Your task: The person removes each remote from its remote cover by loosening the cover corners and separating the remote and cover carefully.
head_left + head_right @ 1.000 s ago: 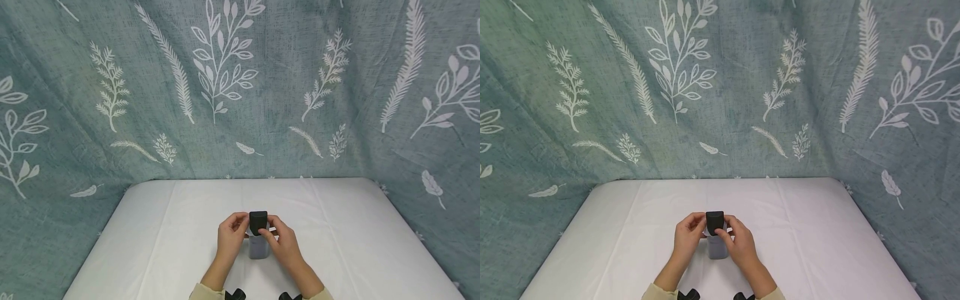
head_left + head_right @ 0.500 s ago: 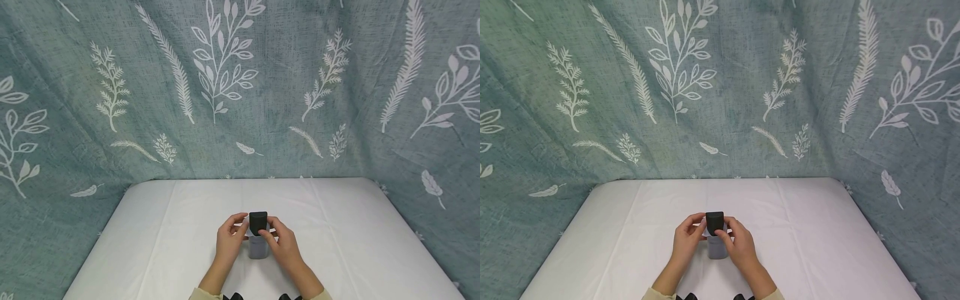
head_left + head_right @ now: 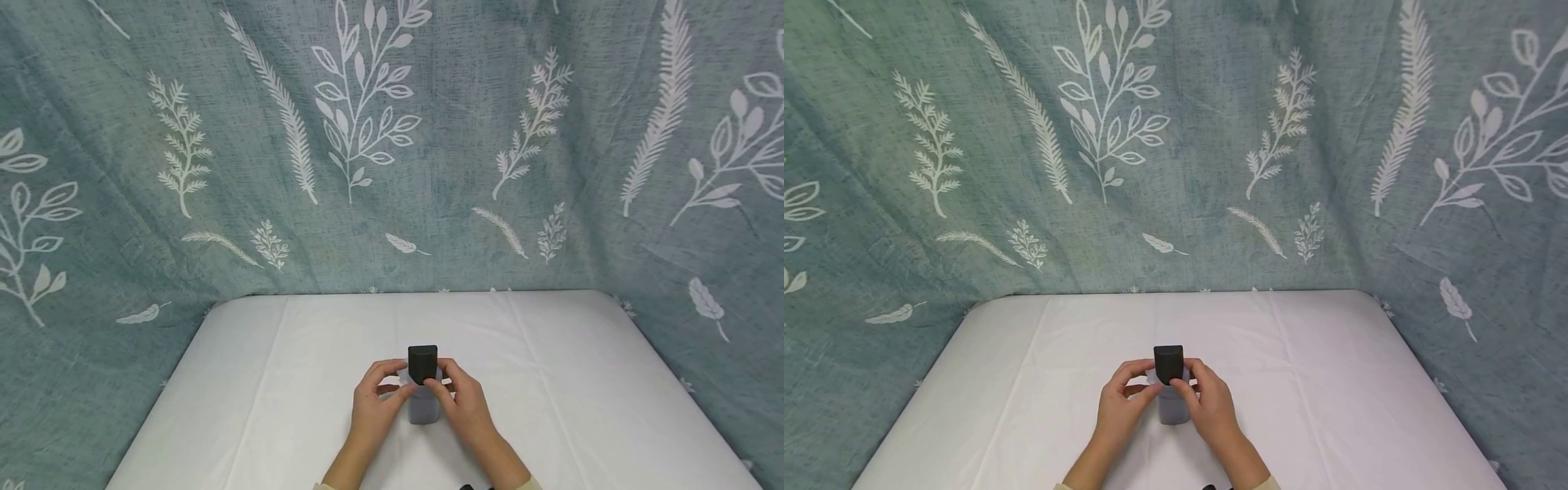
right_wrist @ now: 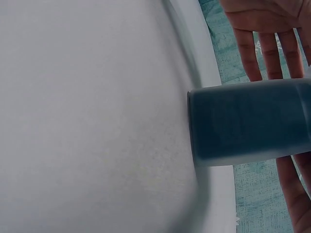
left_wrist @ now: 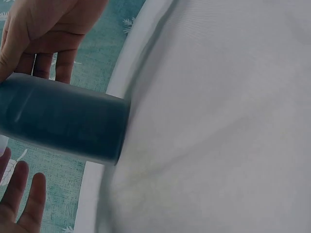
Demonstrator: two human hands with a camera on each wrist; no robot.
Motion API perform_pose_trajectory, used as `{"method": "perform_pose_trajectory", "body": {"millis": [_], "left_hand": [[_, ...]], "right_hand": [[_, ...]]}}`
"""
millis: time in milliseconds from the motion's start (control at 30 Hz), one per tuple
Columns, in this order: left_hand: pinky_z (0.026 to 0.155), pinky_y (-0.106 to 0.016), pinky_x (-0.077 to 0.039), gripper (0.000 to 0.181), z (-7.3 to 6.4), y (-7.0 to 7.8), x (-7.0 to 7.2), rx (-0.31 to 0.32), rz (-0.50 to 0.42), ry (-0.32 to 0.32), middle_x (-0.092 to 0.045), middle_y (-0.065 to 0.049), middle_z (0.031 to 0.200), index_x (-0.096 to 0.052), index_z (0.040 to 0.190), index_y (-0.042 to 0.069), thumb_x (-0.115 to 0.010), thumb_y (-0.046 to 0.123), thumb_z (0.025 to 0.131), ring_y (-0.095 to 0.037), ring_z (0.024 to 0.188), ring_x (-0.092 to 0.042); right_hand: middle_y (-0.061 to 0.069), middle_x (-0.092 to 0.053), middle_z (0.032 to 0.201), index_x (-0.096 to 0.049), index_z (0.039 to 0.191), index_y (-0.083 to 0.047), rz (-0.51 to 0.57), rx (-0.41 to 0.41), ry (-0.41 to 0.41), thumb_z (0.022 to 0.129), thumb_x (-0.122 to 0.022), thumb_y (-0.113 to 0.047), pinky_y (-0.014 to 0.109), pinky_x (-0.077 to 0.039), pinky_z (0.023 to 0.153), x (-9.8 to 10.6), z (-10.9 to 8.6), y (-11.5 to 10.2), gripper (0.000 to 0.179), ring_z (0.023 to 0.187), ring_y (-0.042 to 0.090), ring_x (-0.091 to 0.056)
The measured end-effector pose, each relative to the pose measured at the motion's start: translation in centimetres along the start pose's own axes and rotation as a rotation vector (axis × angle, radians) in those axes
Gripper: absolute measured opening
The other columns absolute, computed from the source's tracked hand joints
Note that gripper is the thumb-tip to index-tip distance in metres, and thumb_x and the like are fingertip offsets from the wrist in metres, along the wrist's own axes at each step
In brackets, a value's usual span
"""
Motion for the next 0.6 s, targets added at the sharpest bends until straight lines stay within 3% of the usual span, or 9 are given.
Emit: {"method": "perform_pose_trajectory", "body": {"millis": [200, 333, 600], "left_hand": [[0.081, -0.025, -0.057, 0.026, -0.19, -0.4, 0.1, 0.055, -0.002, 0.037, -0.071, 0.003, 0.113, -0.075, 0.106, 0.022, -0.082, 0.02, 0.081, -0.024, 0.104, -0.063], [0.077, -0.024, -0.058, 0.024, -0.27, -0.24, -0.08, 0.046, -0.001, 0.053, -0.071, 0.0, 0.114, -0.074, 0.105, 0.02, -0.082, 0.02, 0.082, -0.027, 0.101, -0.064], [0.074, -0.021, -0.057, 0.014, -0.36, -0.28, -0.34, 0.085, 0.027, 0.059, -0.07, -0.002, 0.114, -0.075, 0.098, 0.015, -0.079, 0.017, 0.085, -0.02, 0.1, -0.066]], "right_hand": [[-0.001, -0.072, 0.095, -0.066, 0.114, -0.01, 0.0, -0.019, 0.001, 0.089, -0.073, -0.015, 0.024, -0.058, 0.069, -0.17, -0.13, 0.22, 0.026, 0.086, 0.005, -0.064], [-0.003, -0.072, 0.094, -0.067, 0.113, -0.01, 0.006, -0.008, 0.019, 0.088, -0.074, -0.014, 0.023, -0.058, 0.068, -0.08, -0.29, 0.27, 0.026, 0.085, 0.004, -0.064], [-0.001, -0.074, 0.101, -0.068, 0.116, -0.012, 0.023, -0.007, 0.003, 0.09, -0.072, -0.014, 0.022, -0.057, 0.067, 0.01, -0.72, 0.79, 0.026, 0.089, 0.006, -0.065]]}}
Point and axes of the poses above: each hand's wrist, its own z-axis towards the middle knuckle, its own x-axis out of the back of the hand, y = z × x, the point moved 7 cm from there along z, towards the middle knuckle
